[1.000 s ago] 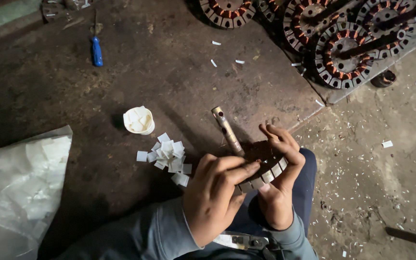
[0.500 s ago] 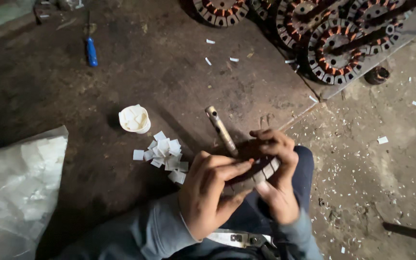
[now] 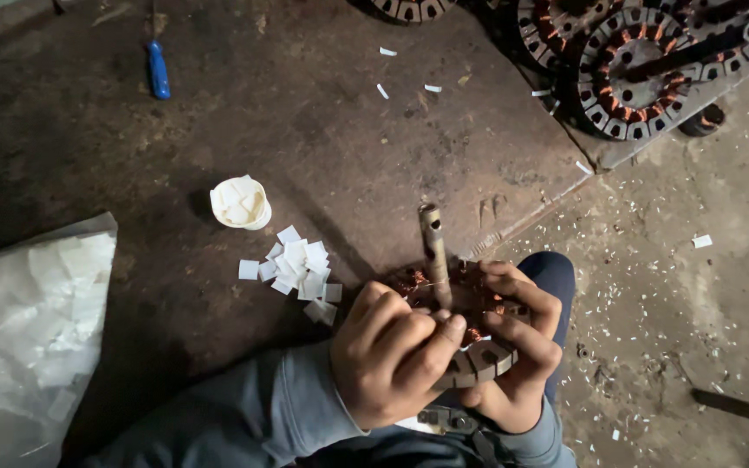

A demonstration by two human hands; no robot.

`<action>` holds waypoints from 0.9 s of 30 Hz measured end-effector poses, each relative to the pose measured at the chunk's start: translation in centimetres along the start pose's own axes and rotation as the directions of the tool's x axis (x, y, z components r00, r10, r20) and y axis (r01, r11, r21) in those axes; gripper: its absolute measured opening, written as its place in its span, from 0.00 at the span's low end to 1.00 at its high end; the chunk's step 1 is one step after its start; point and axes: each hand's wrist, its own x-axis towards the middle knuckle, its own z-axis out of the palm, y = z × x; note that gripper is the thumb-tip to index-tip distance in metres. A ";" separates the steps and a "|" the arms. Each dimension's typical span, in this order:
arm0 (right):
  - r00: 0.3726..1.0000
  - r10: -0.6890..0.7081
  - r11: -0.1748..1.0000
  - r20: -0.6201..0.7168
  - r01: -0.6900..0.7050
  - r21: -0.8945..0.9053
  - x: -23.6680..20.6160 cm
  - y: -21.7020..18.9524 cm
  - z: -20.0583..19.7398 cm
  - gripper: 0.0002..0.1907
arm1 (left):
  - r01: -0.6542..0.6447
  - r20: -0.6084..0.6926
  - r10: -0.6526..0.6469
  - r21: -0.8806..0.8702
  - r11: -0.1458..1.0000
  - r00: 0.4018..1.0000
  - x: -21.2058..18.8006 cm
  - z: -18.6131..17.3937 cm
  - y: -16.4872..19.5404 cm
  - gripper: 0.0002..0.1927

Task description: The person inserts small white insulating pieces into the slots of a motor stator and uses a screwdriver to press the copper windings and insulation into place. The person rotates the stator to access different slots and continues the insertion and pressing process.

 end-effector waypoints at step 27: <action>0.995 0.077 0.993 0.062 -0.070 -0.099 0.6 -1.0 -0.1 0.40 | 0.079 0.003 -0.079 -0.168 0.983 0.997 -0.2 -0.6 -1.0 0.25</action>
